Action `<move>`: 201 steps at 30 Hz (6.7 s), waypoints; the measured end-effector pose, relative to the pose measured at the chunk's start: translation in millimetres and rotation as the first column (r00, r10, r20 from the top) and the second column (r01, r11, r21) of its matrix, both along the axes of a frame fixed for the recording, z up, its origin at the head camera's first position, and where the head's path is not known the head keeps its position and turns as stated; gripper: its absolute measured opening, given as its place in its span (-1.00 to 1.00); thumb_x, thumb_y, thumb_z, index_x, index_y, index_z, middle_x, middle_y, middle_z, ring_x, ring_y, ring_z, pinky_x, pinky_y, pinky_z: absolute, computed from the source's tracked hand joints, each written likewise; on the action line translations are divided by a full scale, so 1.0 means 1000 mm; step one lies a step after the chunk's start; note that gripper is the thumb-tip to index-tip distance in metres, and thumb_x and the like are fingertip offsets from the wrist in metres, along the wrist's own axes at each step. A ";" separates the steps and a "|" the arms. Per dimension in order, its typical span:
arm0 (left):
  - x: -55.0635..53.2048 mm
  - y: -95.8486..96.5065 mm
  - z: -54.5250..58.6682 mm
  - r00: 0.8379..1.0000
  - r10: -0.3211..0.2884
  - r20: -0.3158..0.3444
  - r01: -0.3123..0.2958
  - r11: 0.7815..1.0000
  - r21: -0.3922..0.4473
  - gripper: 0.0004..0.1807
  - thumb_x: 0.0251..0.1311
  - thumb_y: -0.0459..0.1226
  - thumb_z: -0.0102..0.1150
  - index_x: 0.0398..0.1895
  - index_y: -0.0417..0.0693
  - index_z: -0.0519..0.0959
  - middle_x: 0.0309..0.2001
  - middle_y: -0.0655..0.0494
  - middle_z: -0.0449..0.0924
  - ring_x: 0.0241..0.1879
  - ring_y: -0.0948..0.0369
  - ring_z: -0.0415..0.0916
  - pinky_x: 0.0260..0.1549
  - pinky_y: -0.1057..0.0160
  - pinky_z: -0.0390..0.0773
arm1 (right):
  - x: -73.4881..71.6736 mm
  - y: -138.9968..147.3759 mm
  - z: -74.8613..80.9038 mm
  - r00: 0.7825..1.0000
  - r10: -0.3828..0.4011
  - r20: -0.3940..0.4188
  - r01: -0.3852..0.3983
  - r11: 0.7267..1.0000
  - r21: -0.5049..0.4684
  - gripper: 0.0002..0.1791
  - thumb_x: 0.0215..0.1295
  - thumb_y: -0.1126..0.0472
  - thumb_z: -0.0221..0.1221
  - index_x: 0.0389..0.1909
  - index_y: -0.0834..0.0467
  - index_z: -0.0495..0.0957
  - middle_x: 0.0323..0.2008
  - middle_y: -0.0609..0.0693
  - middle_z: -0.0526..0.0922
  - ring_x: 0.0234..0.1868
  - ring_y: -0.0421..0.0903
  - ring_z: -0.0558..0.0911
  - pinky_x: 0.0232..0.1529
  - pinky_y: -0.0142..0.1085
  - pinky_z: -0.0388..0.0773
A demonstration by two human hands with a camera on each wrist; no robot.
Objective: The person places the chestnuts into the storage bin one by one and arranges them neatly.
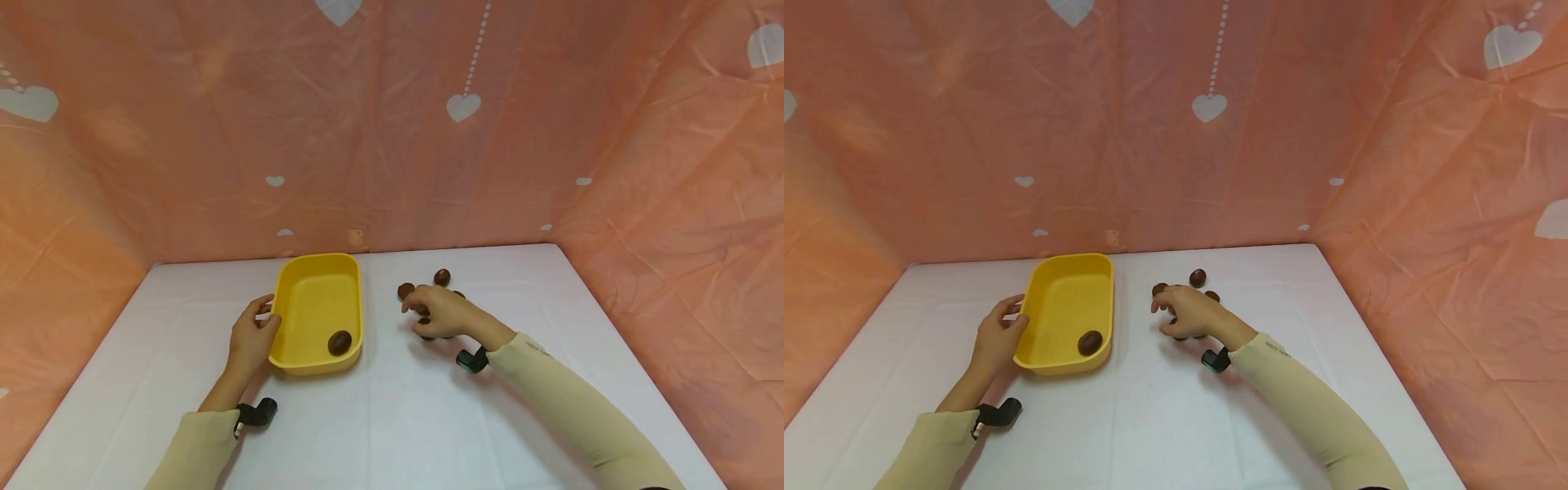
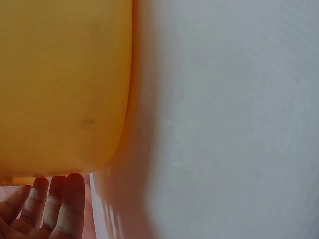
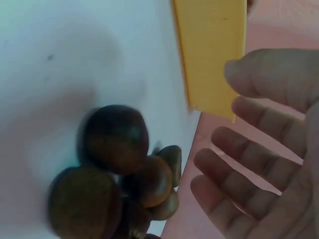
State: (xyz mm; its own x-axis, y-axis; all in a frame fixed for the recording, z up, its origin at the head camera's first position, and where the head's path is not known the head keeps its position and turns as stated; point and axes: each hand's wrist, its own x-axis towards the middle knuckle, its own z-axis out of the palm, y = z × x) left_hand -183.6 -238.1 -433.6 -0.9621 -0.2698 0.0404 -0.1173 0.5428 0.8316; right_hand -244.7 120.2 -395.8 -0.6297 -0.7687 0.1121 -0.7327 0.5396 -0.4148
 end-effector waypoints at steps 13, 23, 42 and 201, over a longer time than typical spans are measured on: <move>-0.001 0.000 -0.001 1.000 0.002 -0.004 -0.002 1.000 0.000 -0.47 0.30 -0.24 -0.05 0.35 -0.05 0.33 0.20 -0.14 0.46 -0.02 0.00 0.51 -0.35 0.53 0.42 | 0.003 0.014 -0.008 0.999 -0.023 -0.044 0.028 0.993 0.111 -0.67 0.02 0.26 0.31 -0.13 0.17 0.62 -0.20 0.01 0.64 -0.26 -0.10 0.55 -0.18 -0.31 0.49; -0.001 -0.001 0.000 1.000 0.006 0.003 -0.006 1.000 0.004 -0.47 0.31 -0.24 -0.05 0.36 -0.05 0.32 0.20 -0.13 0.45 -0.01 0.01 0.50 -0.34 0.53 0.42 | 0.002 0.017 -0.012 0.995 0.036 -0.096 -0.026 0.994 0.102 -0.69 -0.10 0.36 0.35 -0.24 0.15 0.60 -0.24 -0.01 0.63 -0.21 -0.09 0.55 -0.16 -0.31 0.50; -0.001 -0.002 -0.002 1.000 -0.003 -0.002 0.003 1.000 0.006 -0.48 0.31 -0.24 -0.05 0.36 -0.05 0.32 0.20 -0.15 0.45 0.00 -0.01 0.51 -0.32 0.52 0.43 | 0.005 0.017 -0.019 0.988 -0.023 -0.154 0.053 0.979 0.196 -0.61 -0.12 0.30 0.37 -0.16 0.11 0.64 -0.11 0.01 0.65 -0.01 0.07 0.58 -0.06 -0.07 0.53; 0.003 -0.002 -0.008 1.000 0.024 -0.012 -0.024 0.999 0.024 -0.49 0.31 -0.25 -0.04 0.35 -0.03 0.35 0.18 -0.14 0.49 -0.05 0.02 0.53 -0.35 0.52 0.44 | -0.026 -0.142 0.006 0.989 0.117 -0.095 -0.070 0.914 0.399 -0.63 0.15 0.09 0.29 0.03 -0.08 0.60 -0.07 -0.11 0.61 -0.05 -0.14 0.53 0.11 -0.25 0.39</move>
State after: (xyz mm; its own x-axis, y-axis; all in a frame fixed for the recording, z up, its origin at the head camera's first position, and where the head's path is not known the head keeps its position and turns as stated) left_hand -181.0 -240.5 -441.4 -0.9548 -0.2937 0.0455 -0.1197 0.5200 0.8457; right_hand -270.6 -22.2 -389.3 -0.5537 -0.8201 -0.1442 -0.8174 0.5684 -0.0935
